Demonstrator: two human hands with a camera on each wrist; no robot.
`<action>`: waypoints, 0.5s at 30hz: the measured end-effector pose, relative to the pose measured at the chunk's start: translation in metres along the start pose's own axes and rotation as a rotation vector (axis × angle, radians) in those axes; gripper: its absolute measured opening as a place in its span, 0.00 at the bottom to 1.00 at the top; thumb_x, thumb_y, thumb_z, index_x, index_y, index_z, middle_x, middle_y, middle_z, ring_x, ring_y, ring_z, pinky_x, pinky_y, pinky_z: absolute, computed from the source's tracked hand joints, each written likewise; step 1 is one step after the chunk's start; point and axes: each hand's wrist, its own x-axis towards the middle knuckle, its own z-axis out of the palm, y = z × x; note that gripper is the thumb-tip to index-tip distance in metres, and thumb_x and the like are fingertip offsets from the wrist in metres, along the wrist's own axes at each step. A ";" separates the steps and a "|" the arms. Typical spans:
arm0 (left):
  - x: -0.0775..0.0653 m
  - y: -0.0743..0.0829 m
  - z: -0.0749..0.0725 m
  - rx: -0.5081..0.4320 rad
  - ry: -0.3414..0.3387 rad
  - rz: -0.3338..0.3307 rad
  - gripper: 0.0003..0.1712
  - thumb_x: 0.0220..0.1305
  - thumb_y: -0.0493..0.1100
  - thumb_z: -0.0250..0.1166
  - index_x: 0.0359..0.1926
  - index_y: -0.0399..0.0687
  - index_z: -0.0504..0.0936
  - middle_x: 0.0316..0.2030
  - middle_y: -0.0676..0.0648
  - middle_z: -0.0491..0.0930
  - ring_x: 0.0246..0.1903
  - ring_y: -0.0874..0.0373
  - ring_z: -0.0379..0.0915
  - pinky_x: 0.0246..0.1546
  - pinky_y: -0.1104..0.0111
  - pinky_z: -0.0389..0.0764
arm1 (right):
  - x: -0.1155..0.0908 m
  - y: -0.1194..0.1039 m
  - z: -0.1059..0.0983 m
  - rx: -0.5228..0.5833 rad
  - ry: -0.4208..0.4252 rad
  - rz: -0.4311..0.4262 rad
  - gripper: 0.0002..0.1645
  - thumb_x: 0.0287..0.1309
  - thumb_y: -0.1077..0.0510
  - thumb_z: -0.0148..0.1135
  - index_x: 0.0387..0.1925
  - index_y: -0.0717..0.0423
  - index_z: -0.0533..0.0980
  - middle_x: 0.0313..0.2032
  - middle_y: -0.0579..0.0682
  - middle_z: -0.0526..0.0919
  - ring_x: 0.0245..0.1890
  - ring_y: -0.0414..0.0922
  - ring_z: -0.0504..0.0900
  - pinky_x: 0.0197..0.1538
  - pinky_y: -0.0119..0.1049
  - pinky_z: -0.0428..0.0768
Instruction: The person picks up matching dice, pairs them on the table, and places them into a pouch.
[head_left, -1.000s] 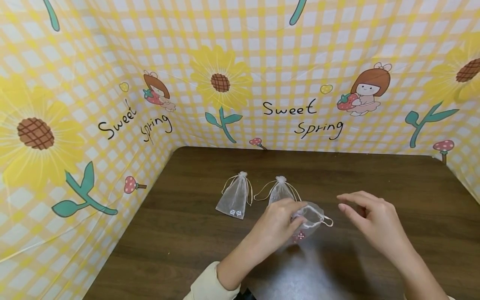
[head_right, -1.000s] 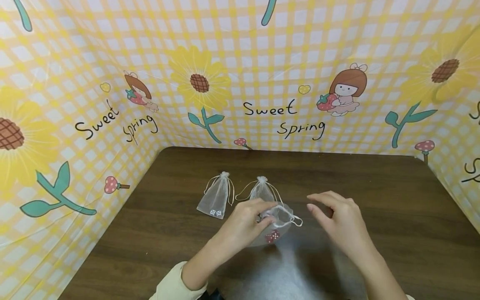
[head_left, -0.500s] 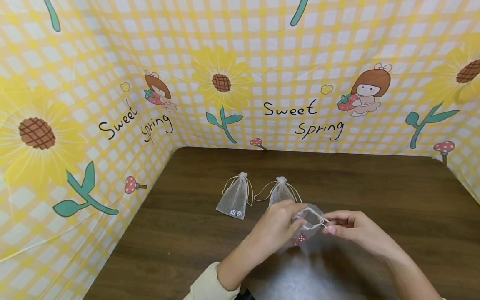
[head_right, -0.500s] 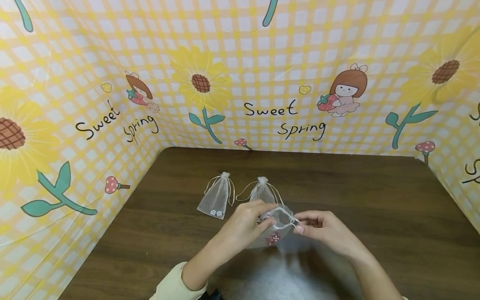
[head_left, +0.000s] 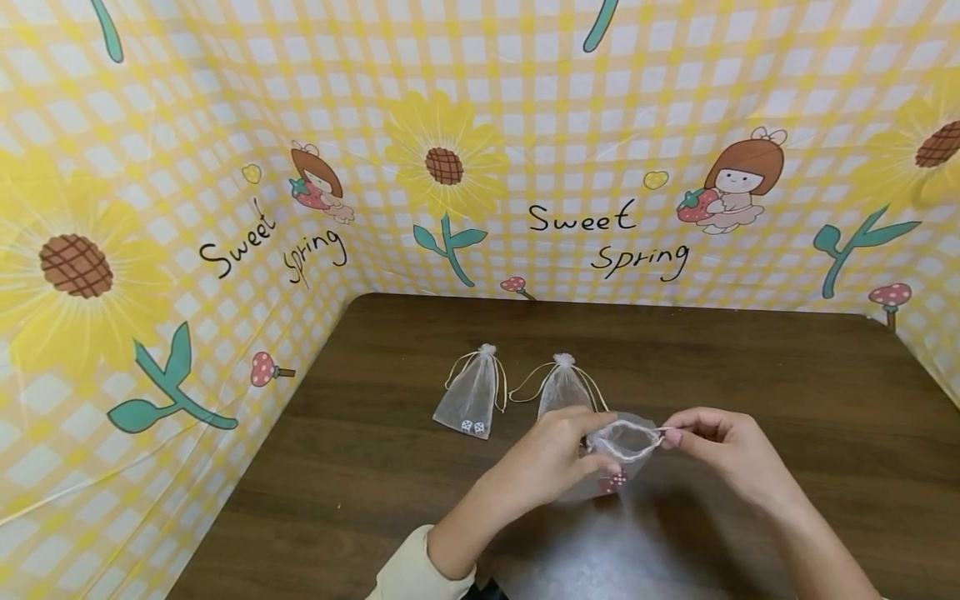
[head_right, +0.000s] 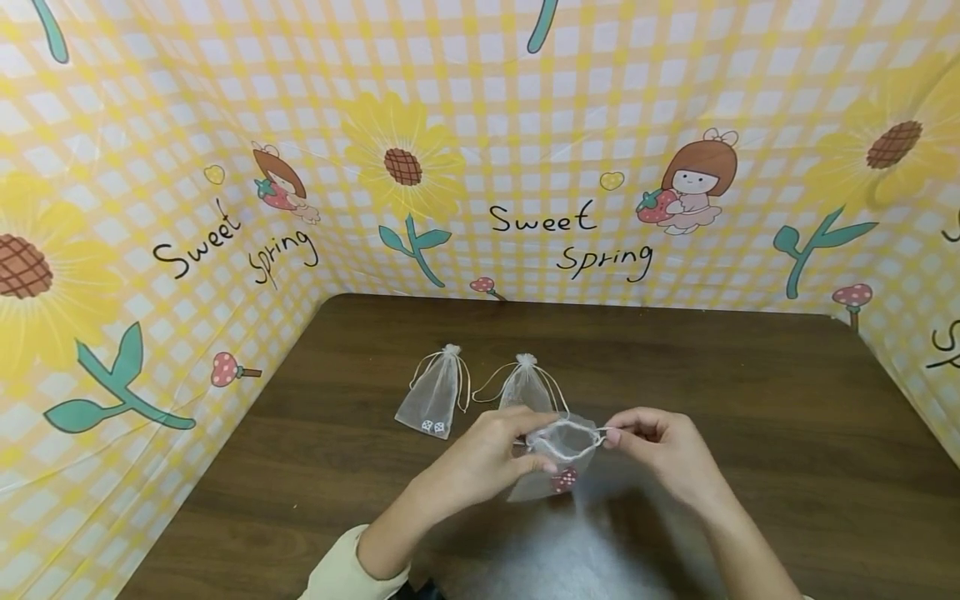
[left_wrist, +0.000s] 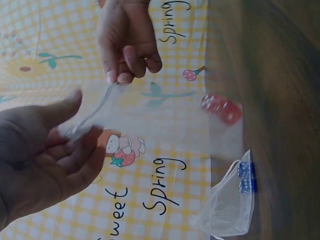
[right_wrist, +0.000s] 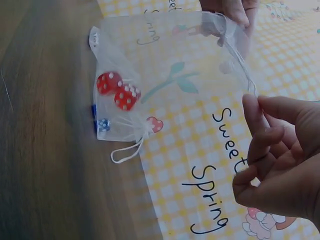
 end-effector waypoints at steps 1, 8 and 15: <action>0.000 -0.001 0.000 -0.017 -0.023 0.003 0.28 0.52 0.44 0.69 0.54 0.40 0.77 0.35 0.52 0.78 0.30 0.69 0.68 0.31 0.85 0.69 | 0.000 -0.001 -0.001 -0.020 0.026 0.005 0.06 0.55 0.64 0.63 0.34 0.64 0.80 0.26 0.46 0.83 0.26 0.37 0.78 0.29 0.31 0.76; -0.002 -0.004 0.000 -0.091 -0.029 0.003 0.20 0.59 0.32 0.62 0.55 0.39 0.76 0.39 0.49 0.79 0.32 0.68 0.69 0.33 0.85 0.69 | -0.002 -0.005 -0.006 -0.072 0.132 0.036 0.08 0.56 0.60 0.63 0.34 0.62 0.80 0.26 0.43 0.82 0.26 0.36 0.78 0.27 0.30 0.74; -0.002 -0.006 0.001 -0.171 0.134 -0.074 0.20 0.57 0.33 0.65 0.52 0.41 0.78 0.35 0.49 0.81 0.30 0.69 0.71 0.32 0.83 0.72 | -0.004 -0.007 -0.009 -0.045 0.161 0.028 0.08 0.58 0.59 0.61 0.35 0.62 0.79 0.26 0.44 0.84 0.28 0.36 0.80 0.29 0.28 0.75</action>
